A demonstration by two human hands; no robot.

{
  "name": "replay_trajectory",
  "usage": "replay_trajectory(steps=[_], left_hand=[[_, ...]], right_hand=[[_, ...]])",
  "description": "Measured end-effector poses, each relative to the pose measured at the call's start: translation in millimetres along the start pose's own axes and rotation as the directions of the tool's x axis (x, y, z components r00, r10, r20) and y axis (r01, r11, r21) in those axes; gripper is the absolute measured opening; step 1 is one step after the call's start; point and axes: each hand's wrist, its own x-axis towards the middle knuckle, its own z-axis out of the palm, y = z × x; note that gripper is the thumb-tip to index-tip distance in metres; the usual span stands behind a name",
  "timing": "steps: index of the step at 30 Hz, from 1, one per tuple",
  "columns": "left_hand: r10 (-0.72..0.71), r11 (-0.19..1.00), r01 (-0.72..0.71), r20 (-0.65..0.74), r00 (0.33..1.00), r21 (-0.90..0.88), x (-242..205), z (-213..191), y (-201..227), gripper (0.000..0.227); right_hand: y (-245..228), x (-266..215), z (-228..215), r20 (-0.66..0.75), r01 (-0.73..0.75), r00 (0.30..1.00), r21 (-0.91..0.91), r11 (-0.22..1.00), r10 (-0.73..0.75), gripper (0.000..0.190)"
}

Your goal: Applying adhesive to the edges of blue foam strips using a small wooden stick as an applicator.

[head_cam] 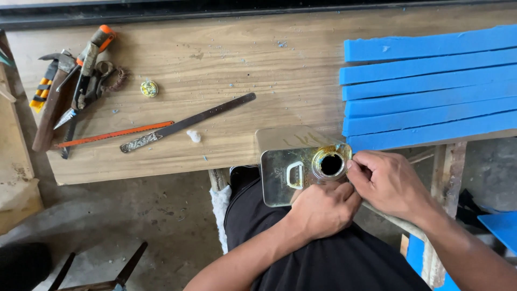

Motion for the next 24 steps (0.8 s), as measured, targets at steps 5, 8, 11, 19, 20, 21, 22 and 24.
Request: replay_trajectory(steps=[5, 8, 11, 19, 20, 21, 22, 24], left_hand=[[0.007, 0.999, -0.006, -0.026, 1.0, 0.037, -4, 9, -1, 0.015], [-0.007, 0.998, 0.009, -0.023, 1.0, 0.056, -3, 11, -2, 0.015], [-0.059, 0.998, 0.058, 0.001, 0.998, 0.036, -2, 9, -1, 0.01], [-0.078, 0.997, 0.077, -0.06, 0.995, -0.01, 7, -10, 0, 0.028], [-0.072, 0.997, 0.071, -0.071, 0.995, -0.013, 9, -15, 0, 0.03], [-0.071, 0.997, 0.07, -0.07, 0.995, -0.014, 13, -21, 1, 0.03], [-0.106, 0.992, 0.102, -0.048, 0.993, -0.075, 16, -27, 2, 0.026], [-0.139, 0.982, 0.134, -0.031, 0.99, -0.133, 21, -34, 5, 0.025]], right_hand=[[-4, -5, 5, -0.194, 0.137, 0.975, 0.118, 0.983, -0.113, 0.032], [-4, -8, 8, -0.216, 0.04, 0.976, 0.302, 0.953, 0.028, 0.036], [0, -18, 22, -0.179, -0.058, 0.967, 0.539, 0.841, 0.181, 0.037], [-10, -35, 15, -0.305, 0.058, 0.946, 0.494, 0.867, 0.111, 0.039], [-10, -37, 16, -0.325, 0.081, 0.94, 0.511, 0.856, 0.105, 0.039], [-9, -38, 15, -0.325, 0.079, 0.94, 0.512, 0.855, 0.107, 0.039], [-9, -40, 14, -0.286, 0.04, 0.942, 0.612, 0.79, 0.174, 0.039], [-6, -41, 19, -0.241, 0.005, 0.943, 0.699, 0.715, 0.228, 0.038]])
